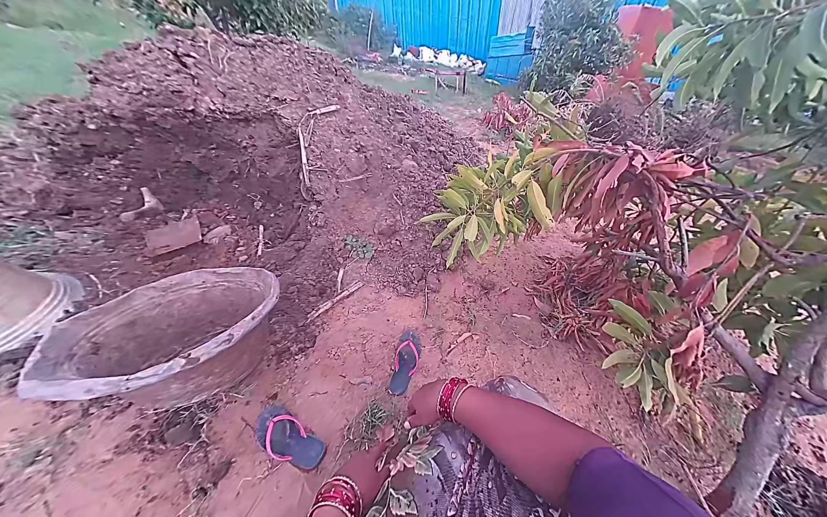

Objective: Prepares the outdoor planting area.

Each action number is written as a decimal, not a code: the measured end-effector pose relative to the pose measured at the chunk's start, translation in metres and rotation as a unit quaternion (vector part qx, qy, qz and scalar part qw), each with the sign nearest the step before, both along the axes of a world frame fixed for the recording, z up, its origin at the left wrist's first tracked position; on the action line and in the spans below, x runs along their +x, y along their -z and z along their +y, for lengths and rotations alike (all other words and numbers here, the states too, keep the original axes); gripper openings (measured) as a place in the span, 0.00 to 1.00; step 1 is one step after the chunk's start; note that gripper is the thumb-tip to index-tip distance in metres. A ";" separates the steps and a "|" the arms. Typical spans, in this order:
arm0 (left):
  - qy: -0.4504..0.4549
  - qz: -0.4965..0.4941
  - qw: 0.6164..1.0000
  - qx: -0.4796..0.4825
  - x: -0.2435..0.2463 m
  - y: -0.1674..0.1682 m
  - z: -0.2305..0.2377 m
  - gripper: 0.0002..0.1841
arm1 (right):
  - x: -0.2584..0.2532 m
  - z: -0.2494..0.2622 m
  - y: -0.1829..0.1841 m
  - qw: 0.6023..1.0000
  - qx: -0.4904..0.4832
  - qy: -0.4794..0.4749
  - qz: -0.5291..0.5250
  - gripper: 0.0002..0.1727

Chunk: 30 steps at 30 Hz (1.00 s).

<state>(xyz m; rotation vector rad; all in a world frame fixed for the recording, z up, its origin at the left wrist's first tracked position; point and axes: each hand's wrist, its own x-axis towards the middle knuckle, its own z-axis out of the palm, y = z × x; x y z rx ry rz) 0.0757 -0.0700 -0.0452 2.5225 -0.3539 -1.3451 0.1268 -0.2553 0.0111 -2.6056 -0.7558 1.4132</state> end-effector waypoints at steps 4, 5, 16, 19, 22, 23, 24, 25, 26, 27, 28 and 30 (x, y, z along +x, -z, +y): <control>-0.004 0.004 1.000 -0.006 0.000 0.002 0.000 0.31 | 0.000 0.000 0.001 1.000 -0.002 -0.009 -0.002 0.31; -0.005 0.004 1.000 -0.006 0.000 0.002 0.000 0.31 | 0.000 -0.001 0.002 1.000 -0.001 -0.010 -0.003 0.31; 0.002 -0.001 1.000 0.003 0.000 0.002 0.000 0.30 | 0.000 0.001 0.004 1.000 0.002 -0.011 -0.003 0.30; -0.001 -0.005 1.000 0.007 -0.001 0.002 0.001 0.31 | 0.001 0.002 0.006 1.000 0.000 -0.019 -0.002 0.31; -0.007 -0.008 1.000 0.003 0.000 0.003 0.001 0.31 | 0.002 0.000 0.008 1.000 -0.002 -0.019 -0.003 0.31; -0.007 -0.008 1.000 0.005 0.000 0.001 -0.001 0.31 | 0.002 -0.001 0.009 1.000 -0.004 -0.018 -0.004 0.31; -0.008 -0.006 1.000 0.010 0.000 -0.001 -0.001 0.31 | 0.002 -0.001 0.010 1.000 -0.003 -0.015 -0.004 0.31; -0.011 -0.003 1.000 0.012 -0.002 -0.004 -0.001 0.31 | 0.002 -0.001 0.010 1.000 -0.003 -0.011 -0.003 0.31; -0.015 0.001 1.000 0.012 -0.003 -0.006 -0.001 0.31 | 0.001 0.000 0.010 1.000 -0.005 -0.005 0.000 0.31; -0.019 0.002 1.000 0.012 -0.004 -0.007 0.001 0.31 | 0.001 0.002 0.011 1.000 -0.009 -0.001 0.004 0.31; -0.020 -0.002 1.000 0.009 -0.005 -0.006 0.002 0.31 | 0.001 0.003 0.012 1.000 -0.010 0.002 0.005 0.30; -0.025 -0.005 1.000 0.006 -0.006 -0.006 0.003 0.32 | 0.002 0.002 0.014 1.000 -0.015 0.003 0.006 0.30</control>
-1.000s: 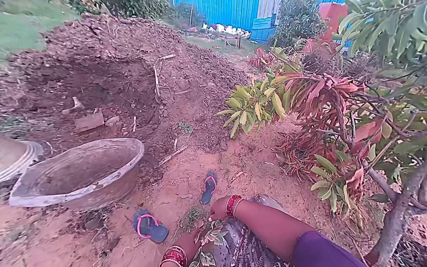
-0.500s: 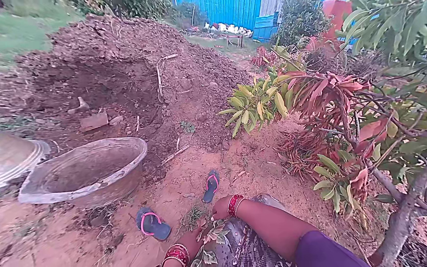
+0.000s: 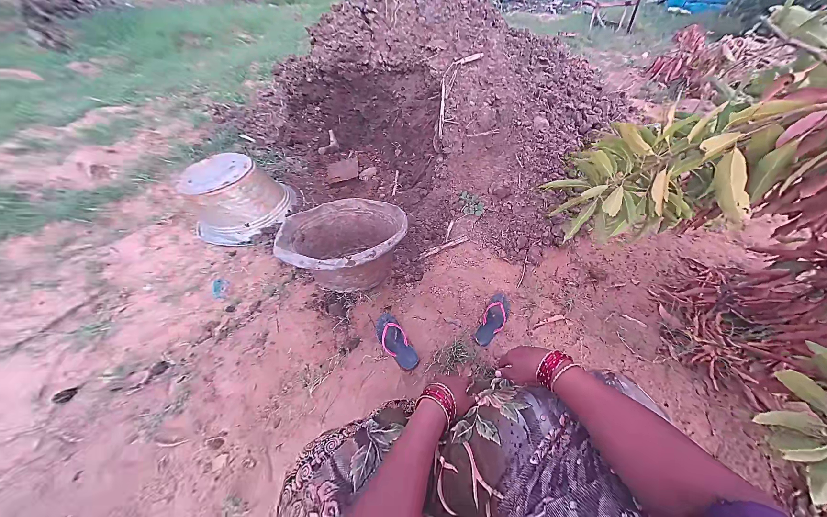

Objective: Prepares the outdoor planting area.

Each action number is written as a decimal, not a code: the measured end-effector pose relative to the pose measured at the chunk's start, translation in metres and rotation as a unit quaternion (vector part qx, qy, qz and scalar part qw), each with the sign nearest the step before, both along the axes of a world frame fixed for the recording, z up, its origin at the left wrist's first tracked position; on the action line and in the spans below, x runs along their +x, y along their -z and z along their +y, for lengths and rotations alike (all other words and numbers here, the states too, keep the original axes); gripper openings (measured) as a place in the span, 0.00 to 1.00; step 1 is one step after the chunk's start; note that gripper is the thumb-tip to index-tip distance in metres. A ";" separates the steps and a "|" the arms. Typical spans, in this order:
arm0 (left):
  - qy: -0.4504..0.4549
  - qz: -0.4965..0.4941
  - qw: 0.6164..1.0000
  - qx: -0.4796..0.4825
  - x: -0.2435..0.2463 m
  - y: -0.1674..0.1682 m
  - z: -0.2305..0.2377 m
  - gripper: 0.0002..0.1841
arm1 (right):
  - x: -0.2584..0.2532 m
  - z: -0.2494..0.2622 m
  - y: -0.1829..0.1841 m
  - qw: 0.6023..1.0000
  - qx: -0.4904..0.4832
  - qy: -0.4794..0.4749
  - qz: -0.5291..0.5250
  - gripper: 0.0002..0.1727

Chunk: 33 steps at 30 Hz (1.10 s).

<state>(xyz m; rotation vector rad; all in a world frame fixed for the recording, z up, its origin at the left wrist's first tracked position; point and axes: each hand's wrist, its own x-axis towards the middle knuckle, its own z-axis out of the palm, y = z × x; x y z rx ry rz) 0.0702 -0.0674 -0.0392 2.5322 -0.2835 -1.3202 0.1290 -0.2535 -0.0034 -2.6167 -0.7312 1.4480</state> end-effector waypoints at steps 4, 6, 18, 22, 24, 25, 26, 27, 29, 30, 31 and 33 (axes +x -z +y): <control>-0.009 0.010 1.000 -0.010 -0.001 -0.009 -0.001 0.32 | 0.002 -0.002 0.003 1.000 0.010 -0.003 -0.004 0.30; -0.002 0.008 1.000 -0.021 -0.002 -0.010 0.001 0.32 | 0.001 0.000 -0.001 1.000 0.005 0.000 -0.002 0.30; 0.006 0.014 0.999 -0.029 0.000 -0.005 -0.001 0.32 | 0.003 0.000 0.000 1.000 0.004 0.009 0.005 0.30; 0.009 0.013 0.999 -0.030 0.000 -0.005 -0.002 0.32 | 0.004 -0.001 0.000 1.000 0.002 0.011 0.008 0.30; 0.013 0.014 0.999 -0.026 0.001 -0.007 -0.002 0.32 | 0.004 0.000 0.001 1.000 0.001 0.011 0.007 0.30; 0.013 0.015 0.999 -0.026 0.001 -0.008 -0.002 0.32 | 0.003 -0.001 0.000 1.000 0.002 0.012 0.005 0.30; 0.012 0.015 0.999 -0.026 0.001 -0.008 -0.002 0.32 | 0.003 0.000 0.000 1.000 0.002 0.011 0.005 0.29; 0.011 0.016 0.999 -0.026 0.000 -0.008 -0.002 0.32 | 0.003 0.000 0.000 1.000 0.001 0.011 0.005 0.29; 0.011 0.014 1.000 -0.026 0.000 -0.008 -0.002 0.32 | 0.003 0.000 0.000 1.000 0.001 0.011 0.007 0.29; 0.011 0.013 1.000 -0.026 0.000 -0.008 -0.002 0.32 | 0.003 0.000 -0.001 1.000 0.001 0.010 0.007 0.30; 0.010 0.013 1.000 -0.026 0.000 -0.008 -0.002 0.32 | 0.003 0.000 -0.001 1.000 0.002 0.010 0.007 0.29; 0.010 0.015 1.000 -0.025 0.000 -0.009 -0.002 0.32 | 0.003 0.000 -0.001 1.000 0.003 0.009 0.008 0.29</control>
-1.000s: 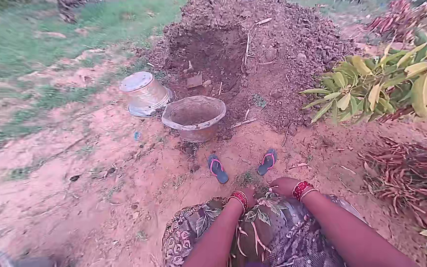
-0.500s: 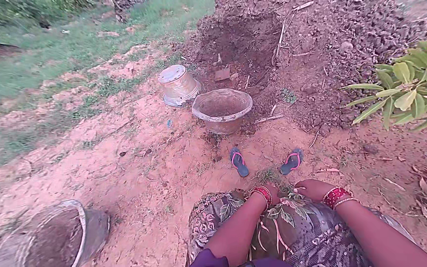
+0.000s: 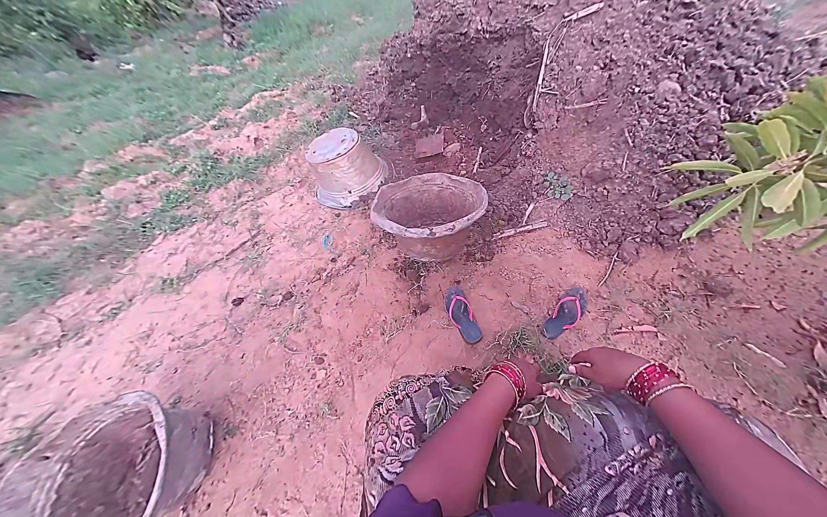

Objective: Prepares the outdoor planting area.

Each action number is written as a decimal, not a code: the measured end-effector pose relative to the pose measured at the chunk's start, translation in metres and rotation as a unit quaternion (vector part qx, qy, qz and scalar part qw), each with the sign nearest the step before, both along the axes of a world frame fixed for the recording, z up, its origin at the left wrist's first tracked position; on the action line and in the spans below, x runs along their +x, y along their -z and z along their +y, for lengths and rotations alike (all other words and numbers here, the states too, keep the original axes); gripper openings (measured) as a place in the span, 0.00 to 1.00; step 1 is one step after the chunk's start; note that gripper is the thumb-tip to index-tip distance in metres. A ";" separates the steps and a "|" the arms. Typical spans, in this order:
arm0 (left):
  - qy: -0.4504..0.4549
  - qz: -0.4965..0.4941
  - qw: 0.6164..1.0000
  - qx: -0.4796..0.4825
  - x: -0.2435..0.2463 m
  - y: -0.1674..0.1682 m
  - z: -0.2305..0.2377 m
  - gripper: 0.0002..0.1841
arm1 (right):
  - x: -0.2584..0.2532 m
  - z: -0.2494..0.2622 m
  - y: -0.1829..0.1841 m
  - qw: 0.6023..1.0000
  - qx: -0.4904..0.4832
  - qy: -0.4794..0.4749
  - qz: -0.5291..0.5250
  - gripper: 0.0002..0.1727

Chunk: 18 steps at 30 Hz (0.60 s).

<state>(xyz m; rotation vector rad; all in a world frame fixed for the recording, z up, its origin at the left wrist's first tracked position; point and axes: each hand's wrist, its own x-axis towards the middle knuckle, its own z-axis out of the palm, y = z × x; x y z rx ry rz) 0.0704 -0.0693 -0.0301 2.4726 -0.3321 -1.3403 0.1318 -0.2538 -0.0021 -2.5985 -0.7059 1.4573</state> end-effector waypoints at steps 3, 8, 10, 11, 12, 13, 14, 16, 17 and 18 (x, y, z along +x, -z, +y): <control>-0.004 0.000 1.000 -0.003 0.000 0.000 0.000 0.32 | 0.000 0.001 0.001 1.000 0.001 0.002 0.001 0.29; -0.004 -0.002 1.000 -0.004 -0.001 0.000 0.000 0.32 | 0.000 0.001 -0.001 1.000 -0.002 0.007 0.004 0.29; -0.004 -0.001 1.000 -0.004 -0.001 -0.001 0.001 0.32 | 0.000 0.001 -0.001 1.000 -0.001 0.004 0.002 0.29; -0.003 0.000 1.000 -0.004 -0.001 -0.001 0.001 0.32 | 0.000 0.001 -0.001 1.000 0.000 0.002 0.002 0.29; -0.002 0.000 1.000 -0.003 0.000 -0.001 0.000 0.32 | 0.000 0.001 -0.001 1.000 0.000 0.001 0.002 0.29; -0.001 0.000 1.000 -0.001 0.000 0.000 0.000 0.32 | 0.001 0.001 -0.001 1.000 0.001 0.000 0.002 0.29; 0.000 0.000 1.000 0.002 0.000 -0.001 0.000 0.32 | 0.001 0.000 0.000 1.000 0.004 -0.002 0.000 0.29; -0.003 0.000 1.000 0.004 -0.001 -0.002 0.000 0.32 | 0.000 0.000 0.001 1.000 0.008 -0.002 -0.005 0.29; -0.007 0.001 1.000 0.003 -0.001 -0.002 0.000 0.32 | 0.000 0.000 0.001 1.000 0.007 -0.002 -0.004 0.29; -0.008 0.002 1.000 0.004 -0.001 -0.003 0.000 0.32 | 0.000 -0.001 0.001 1.000 0.007 -0.001 -0.003 0.29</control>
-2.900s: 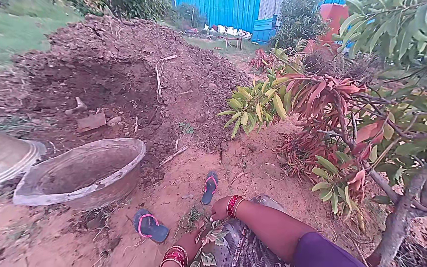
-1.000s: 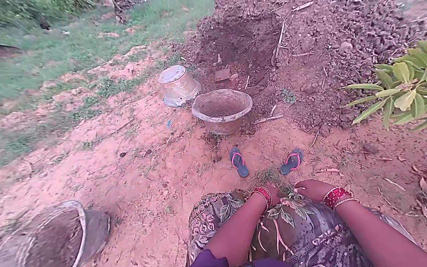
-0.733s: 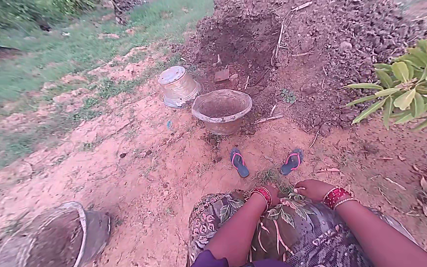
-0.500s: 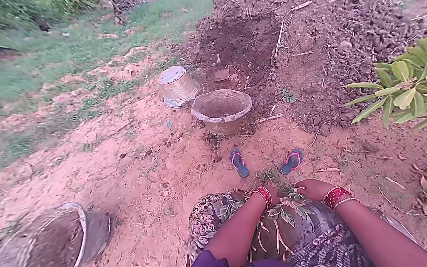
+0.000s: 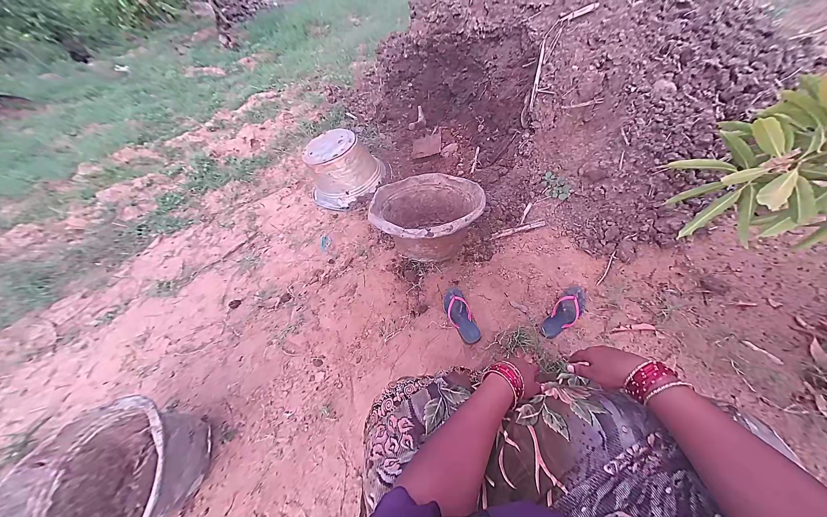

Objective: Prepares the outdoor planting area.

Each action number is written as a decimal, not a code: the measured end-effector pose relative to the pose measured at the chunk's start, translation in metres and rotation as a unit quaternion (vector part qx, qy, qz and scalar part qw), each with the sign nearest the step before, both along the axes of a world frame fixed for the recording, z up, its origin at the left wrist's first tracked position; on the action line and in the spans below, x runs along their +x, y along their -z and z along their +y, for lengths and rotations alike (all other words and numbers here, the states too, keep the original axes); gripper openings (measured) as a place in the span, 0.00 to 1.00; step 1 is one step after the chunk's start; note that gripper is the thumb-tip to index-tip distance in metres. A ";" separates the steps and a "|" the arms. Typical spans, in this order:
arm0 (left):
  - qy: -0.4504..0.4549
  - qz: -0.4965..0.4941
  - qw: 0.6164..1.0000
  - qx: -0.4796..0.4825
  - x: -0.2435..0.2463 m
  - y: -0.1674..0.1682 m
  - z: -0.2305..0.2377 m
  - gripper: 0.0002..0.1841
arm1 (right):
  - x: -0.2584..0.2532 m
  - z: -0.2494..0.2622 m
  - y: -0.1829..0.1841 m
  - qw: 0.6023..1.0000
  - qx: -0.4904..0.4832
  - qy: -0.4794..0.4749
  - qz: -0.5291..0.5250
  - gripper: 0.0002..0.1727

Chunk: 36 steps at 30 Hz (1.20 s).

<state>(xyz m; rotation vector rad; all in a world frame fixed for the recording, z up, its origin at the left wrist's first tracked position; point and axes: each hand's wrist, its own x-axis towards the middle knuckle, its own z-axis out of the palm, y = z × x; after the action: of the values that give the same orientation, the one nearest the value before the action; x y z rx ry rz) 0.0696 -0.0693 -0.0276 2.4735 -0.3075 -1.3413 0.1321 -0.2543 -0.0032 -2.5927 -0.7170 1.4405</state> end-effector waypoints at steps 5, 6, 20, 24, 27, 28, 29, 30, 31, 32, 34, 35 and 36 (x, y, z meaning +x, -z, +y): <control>0.004 0.005 1.000 0.004 0.001 -0.003 0.000 0.33 | 0.000 0.000 0.001 1.000 -0.001 0.000 0.002 0.30; 0.003 0.006 1.000 0.003 0.000 -0.004 0.000 0.33 | 0.000 0.000 0.001 1.000 -0.002 0.000 0.002 0.30; -0.002 0.002 1.000 0.000 0.000 0.002 0.002 0.32 | 0.000 0.001 0.000 1.000 0.000 -0.007 -0.001 0.30; -0.008 0.001 1.000 0.003 0.001 0.005 0.000 0.33 | 0.000 -0.001 -0.002 1.000 0.000 -0.006 -0.003 0.29; -0.007 0.003 1.000 0.006 0.002 0.006 0.001 0.32 | -0.001 -0.001 -0.002 1.000 0.005 0.000 -0.003 0.30; -0.008 0.003 1.000 0.007 0.002 0.006 0.002 0.32 | -0.001 0.000 -0.001 1.000 0.006 -0.001 -0.004 0.30; -0.008 0.003 1.000 0.007 0.002 0.005 0.002 0.32 | -0.001 0.000 0.000 1.000 0.007 -0.002 -0.005 0.30; -0.007 0.005 1.000 0.007 0.002 0.004 0.002 0.32 | -0.001 0.000 0.000 1.000 0.006 -0.002 -0.004 0.30; -0.006 0.007 1.000 0.007 0.002 0.003 0.001 0.32 | -0.001 0.000 -0.001 1.000 0.005 -0.002 -0.002 0.30; -0.006 0.008 1.000 0.007 0.002 0.003 0.001 0.32 | -0.001 0.000 -0.001 1.000 0.003 -0.002 -0.001 0.30; -0.008 0.006 1.000 0.007 0.001 0.003 0.001 0.32 | -0.001 0.001 -0.002 1.000 0.003 0.002 0.003 0.30; -0.010 0.006 1.000 0.007 0.001 0.003 0.001 0.32 | -0.001 0.001 -0.002 1.000 0.004 0.003 0.002 0.30; -0.010 0.006 1.000 0.008 0.001 0.004 0.001 0.32 | -0.001 0.001 -0.002 1.000 0.004 0.003 0.002 0.30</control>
<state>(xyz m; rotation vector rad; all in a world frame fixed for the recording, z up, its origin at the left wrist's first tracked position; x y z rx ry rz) 0.0710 -0.0683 -0.0311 2.4740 -0.2695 -1.3559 0.1313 -0.2534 -0.0008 -2.5825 -0.7136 1.4379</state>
